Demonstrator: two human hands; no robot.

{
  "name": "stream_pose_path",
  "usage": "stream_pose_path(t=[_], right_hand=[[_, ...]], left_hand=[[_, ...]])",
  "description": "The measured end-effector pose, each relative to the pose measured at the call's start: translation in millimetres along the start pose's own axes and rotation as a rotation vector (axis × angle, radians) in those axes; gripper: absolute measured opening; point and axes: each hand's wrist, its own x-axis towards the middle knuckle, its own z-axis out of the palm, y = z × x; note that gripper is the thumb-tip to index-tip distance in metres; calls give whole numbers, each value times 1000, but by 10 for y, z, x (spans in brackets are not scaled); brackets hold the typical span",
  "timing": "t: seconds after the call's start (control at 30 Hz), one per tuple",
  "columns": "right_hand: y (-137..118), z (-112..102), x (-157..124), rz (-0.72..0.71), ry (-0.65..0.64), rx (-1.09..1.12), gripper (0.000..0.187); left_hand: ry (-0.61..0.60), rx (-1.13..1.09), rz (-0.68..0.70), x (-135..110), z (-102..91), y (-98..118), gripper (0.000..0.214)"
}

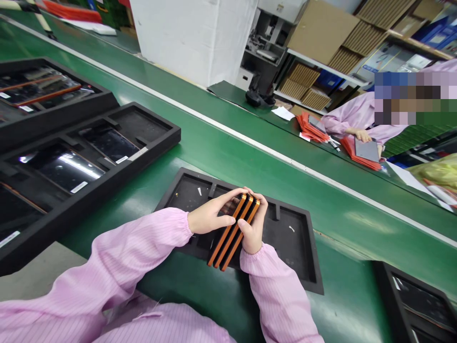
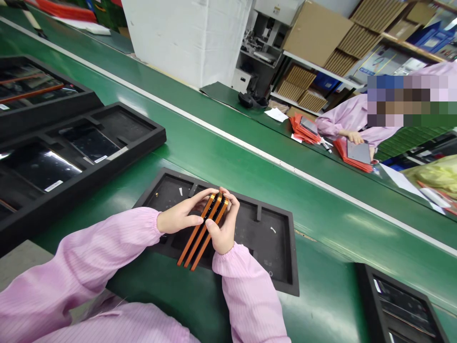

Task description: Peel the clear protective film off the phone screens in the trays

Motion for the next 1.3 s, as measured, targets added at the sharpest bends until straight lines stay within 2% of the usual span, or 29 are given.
stream_pose_path(t=[0.87, 1.13, 1.3], right_hand=[[23, -32, 9, 49, -16, -2, 63], [8, -24, 18, 17, -24, -13, 60], [16, -25, 9, 24, -34, 11, 59]], left_hand=[[15, -33, 22, 5, -9, -27, 67], [44, -20, 14, -1, -19, -21, 67], [23, -21, 16, 8, -25, -5, 68]])
